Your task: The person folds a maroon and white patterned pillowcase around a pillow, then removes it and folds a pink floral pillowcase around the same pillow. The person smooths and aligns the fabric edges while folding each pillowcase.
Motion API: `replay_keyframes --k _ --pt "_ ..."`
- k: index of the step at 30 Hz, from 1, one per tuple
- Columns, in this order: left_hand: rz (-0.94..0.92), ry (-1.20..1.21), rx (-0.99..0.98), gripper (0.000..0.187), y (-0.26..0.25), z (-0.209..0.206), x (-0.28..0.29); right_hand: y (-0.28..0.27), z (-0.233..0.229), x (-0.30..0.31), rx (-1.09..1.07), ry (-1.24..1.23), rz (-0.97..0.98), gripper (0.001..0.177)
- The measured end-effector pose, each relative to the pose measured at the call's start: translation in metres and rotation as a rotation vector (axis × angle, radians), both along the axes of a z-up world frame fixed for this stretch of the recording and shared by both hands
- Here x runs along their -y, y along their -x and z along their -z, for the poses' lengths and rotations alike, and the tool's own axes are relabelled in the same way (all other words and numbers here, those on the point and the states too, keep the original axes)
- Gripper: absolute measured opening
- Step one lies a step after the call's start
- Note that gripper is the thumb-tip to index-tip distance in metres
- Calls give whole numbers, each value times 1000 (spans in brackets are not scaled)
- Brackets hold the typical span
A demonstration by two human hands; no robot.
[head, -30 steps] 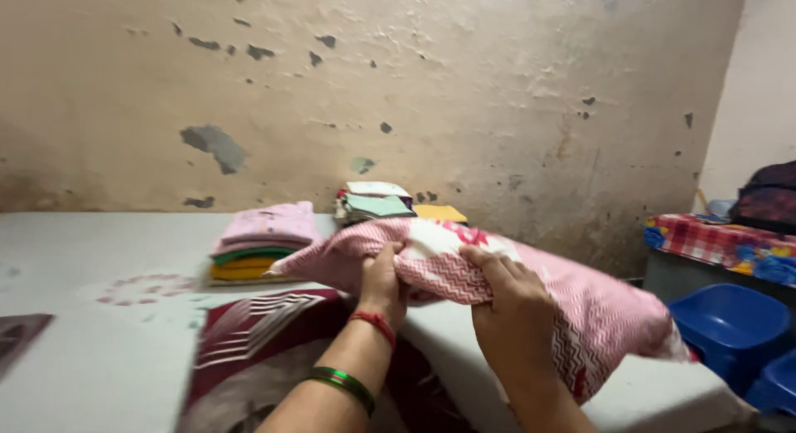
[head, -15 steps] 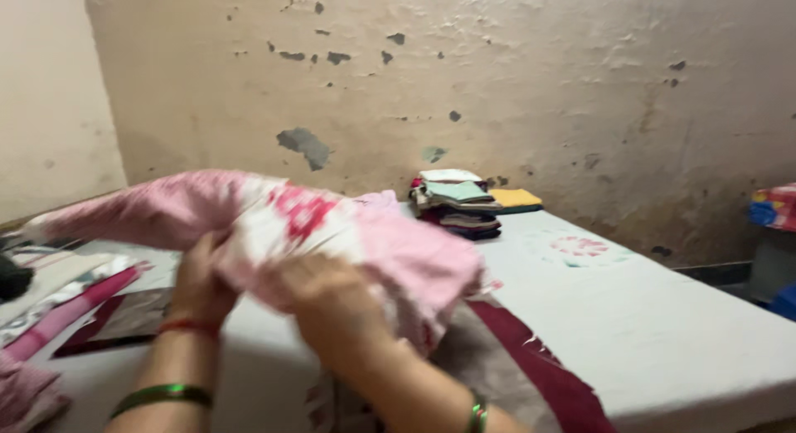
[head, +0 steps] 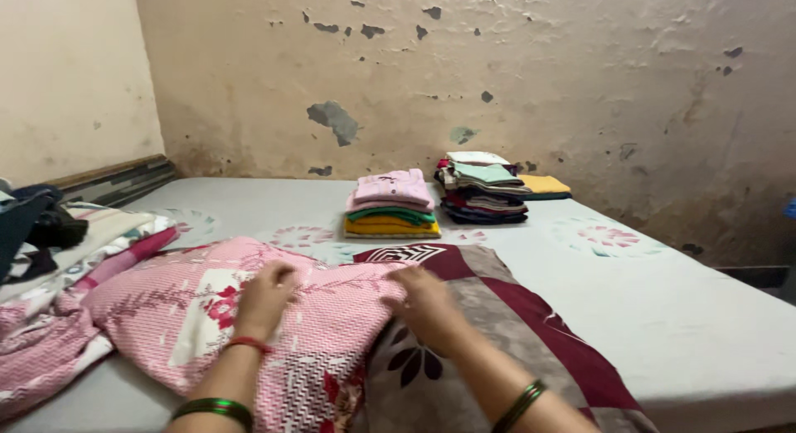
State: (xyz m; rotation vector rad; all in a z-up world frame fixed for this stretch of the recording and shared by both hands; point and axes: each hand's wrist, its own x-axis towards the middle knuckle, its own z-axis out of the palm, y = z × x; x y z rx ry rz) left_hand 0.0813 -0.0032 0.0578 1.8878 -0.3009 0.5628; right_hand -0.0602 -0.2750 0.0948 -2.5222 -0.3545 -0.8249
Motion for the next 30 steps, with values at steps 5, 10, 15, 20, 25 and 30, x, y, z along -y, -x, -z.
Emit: replay_keyframes --k 5,10,15,20,25,30 --pt "328 -618 -600 48 87 -17 107 -7 39 147 -68 39 573 63" --pt "176 -891 -432 75 91 -3 124 -3 91 269 -496 -218 786 86" --pt "52 -845 -512 93 93 19 139 -6 105 289 -603 -536 628 91" --pt "117 -372 -470 100 75 52 156 9 83 262 -544 -583 479 70" --pt "-9 -27 -115 94 75 77 211 13 -4 274 -61 -187 397 39" --pt "64 132 273 88 112 42 299 62 -76 336 123 -166 433 43"
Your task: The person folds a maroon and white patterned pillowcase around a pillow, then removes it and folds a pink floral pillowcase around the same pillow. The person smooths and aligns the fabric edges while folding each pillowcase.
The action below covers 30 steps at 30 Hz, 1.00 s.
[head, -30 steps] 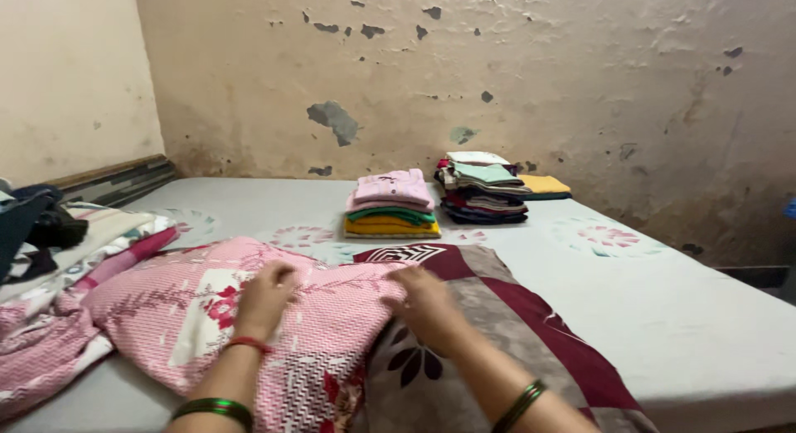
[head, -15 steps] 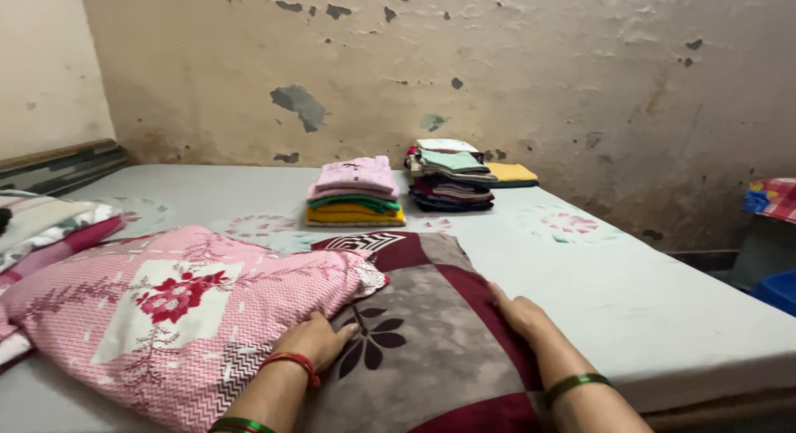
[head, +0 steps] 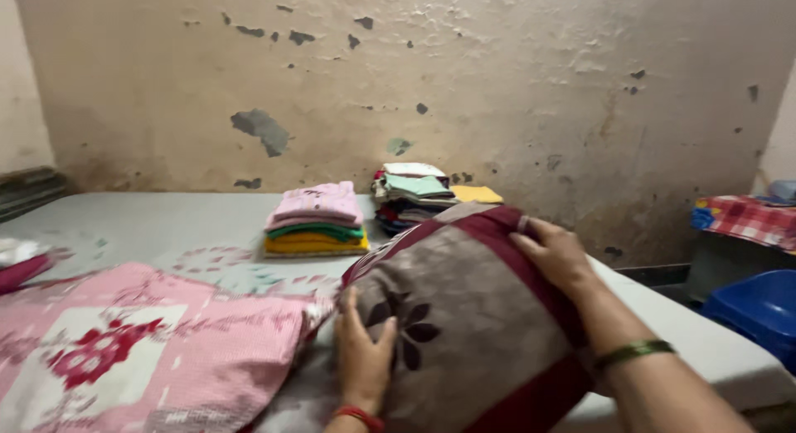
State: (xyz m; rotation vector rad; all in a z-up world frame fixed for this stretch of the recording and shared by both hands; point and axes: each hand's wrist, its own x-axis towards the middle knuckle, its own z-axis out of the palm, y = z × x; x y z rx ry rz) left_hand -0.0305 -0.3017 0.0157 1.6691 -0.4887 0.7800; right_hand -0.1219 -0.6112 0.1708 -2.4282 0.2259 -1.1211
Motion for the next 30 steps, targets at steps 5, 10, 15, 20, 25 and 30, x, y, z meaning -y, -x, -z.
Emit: replay_keyframes --k 5,10,15,20,25,30 --pt "264 -93 -268 88 21 -20 44 57 40 123 -303 88 276 70" --pt "360 -188 -867 71 -26 11 28 72 118 228 -739 -89 494 92" --pt "565 47 -1117 74 -57 35 48 37 167 256 -573 -146 541 97" --pt "702 -135 -1142 74 -51 45 84 40 179 218 -730 -347 475 100" --pt "861 33 -1025 72 -35 42 103 57 156 179 -778 -521 459 107" --pt "863 379 -839 77 -17 49 123 71 126 130 -732 -823 361 93"
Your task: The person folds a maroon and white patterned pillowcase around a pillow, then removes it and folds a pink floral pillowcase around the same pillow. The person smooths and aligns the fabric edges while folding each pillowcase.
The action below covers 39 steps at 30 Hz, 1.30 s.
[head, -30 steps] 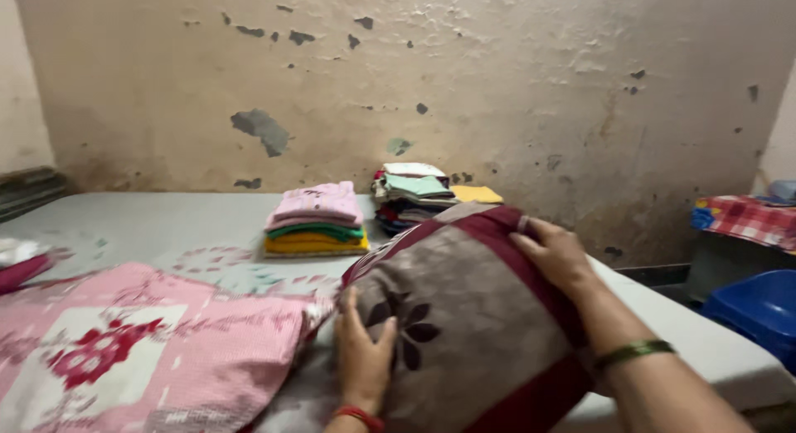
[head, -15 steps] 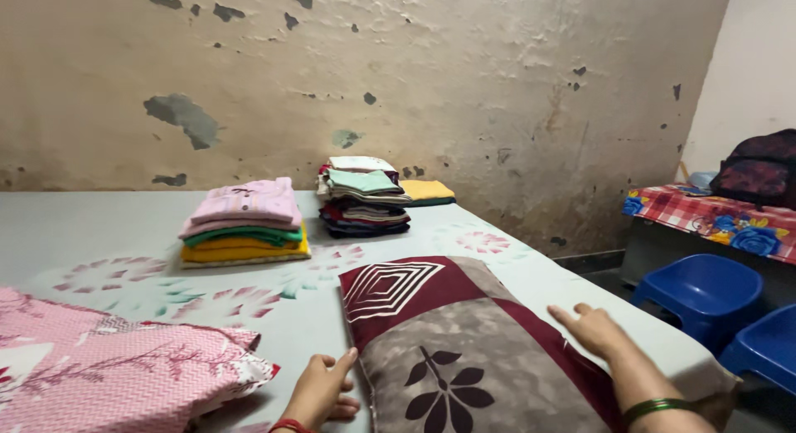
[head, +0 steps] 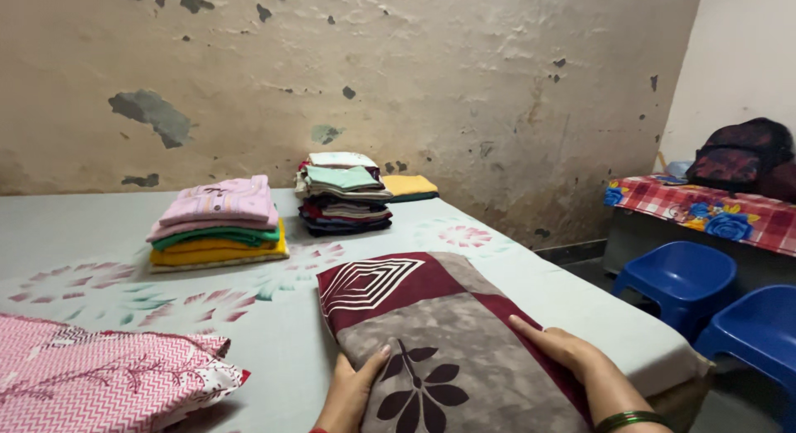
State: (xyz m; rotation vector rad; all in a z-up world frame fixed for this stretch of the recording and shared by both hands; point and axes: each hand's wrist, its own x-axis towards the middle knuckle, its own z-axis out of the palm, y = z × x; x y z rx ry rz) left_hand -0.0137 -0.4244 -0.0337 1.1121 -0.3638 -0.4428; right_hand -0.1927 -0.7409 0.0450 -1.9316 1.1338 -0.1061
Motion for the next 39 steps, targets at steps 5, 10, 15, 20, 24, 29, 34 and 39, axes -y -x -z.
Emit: replay_keyframes --k 5,10,15,20,24,29,34,39 --pt "-4 -33 62 74 -20 13 19 -3 0 7 150 245 -93 71" --pt "-123 126 202 79 -4 -18 44 -21 -17 62 316 830 -141 51" --pt "-182 194 406 78 20 -66 85 -13 -63 110 384 1059 -31 55" --pt "-232 138 464 80 8 -99 160 -12 -107 174 442 1228 29 58" --pt "-269 211 440 85 -28 -105 242 -41 -137 228 367 1305 106 58" --pt "-270 1 406 84 -94 -62 353 -82 -111 291 107 1163 196 67" --pt "-299 -90 363 102 -91 33 390 -98 9 312 -327 828 95 80" --pt "106 -205 8 86 -42 -2 338 -78 39 303 -90 836 87 86"
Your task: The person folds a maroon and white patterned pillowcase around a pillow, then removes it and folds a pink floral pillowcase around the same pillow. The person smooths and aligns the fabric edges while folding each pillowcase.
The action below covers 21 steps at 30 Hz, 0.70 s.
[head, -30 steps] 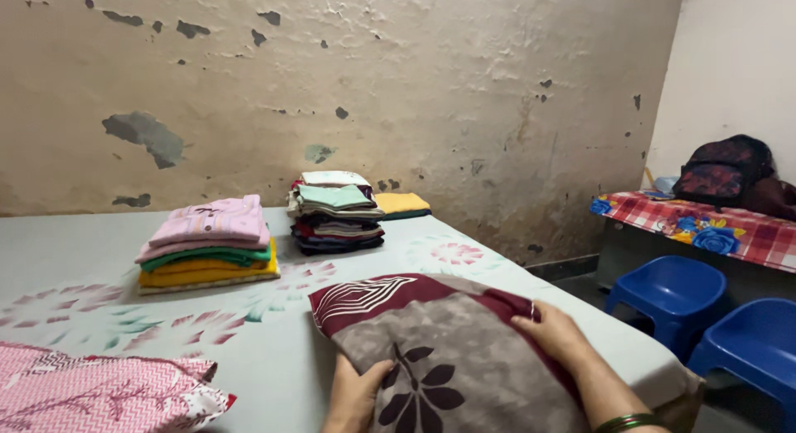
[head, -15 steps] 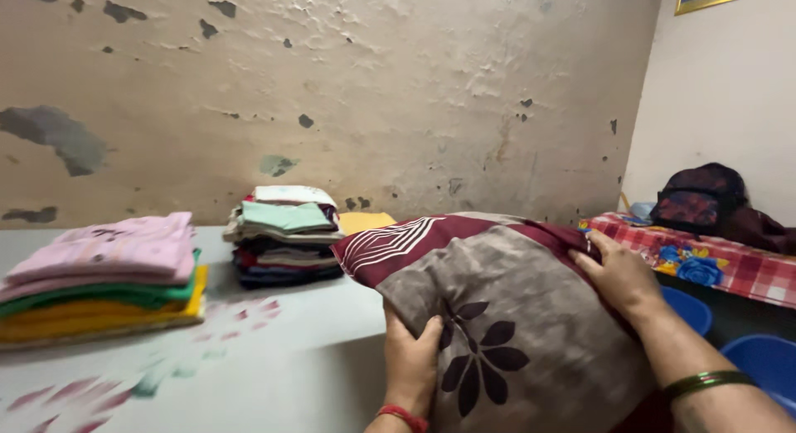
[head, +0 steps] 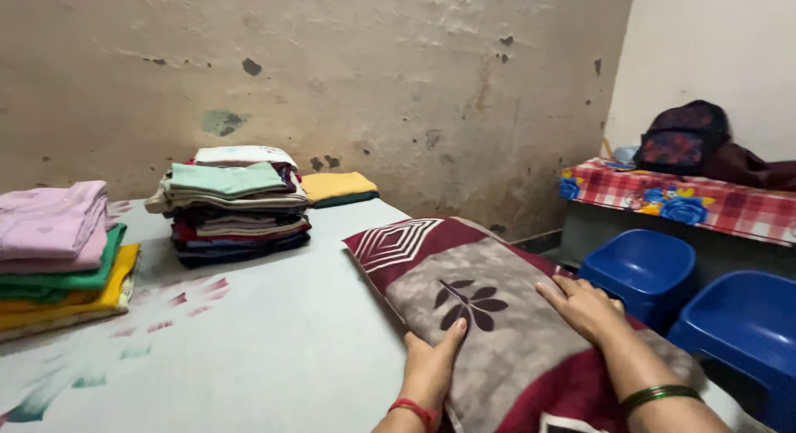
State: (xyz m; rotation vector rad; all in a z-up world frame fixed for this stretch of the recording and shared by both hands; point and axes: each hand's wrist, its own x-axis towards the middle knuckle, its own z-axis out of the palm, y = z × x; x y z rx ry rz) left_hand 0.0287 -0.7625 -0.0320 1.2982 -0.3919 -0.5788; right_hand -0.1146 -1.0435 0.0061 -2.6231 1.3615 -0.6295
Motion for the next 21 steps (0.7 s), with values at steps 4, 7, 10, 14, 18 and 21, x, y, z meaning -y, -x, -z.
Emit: replay_keyframes --k 4,7,10,14,18,21 --pt "85 -8 -77 84 29 -22 -36 40 -4 -24 109 -51 278 98" --pt "55 2 -45 86 37 -19 -44 76 3 -21 148 -202 384 107" --pt "-18 29 107 98 39 -13 -42 99 17 2 128 -255 360 112" --pt "-34 -45 275 110 43 -2 -40 106 37 44 362 -465 238 96" --pt "-31 391 546 86 55 13 -19 115 28 93 697 -162 -72 83" --pt "132 105 479 78 81 17 -13 136 17 119 731 -278 22 70"
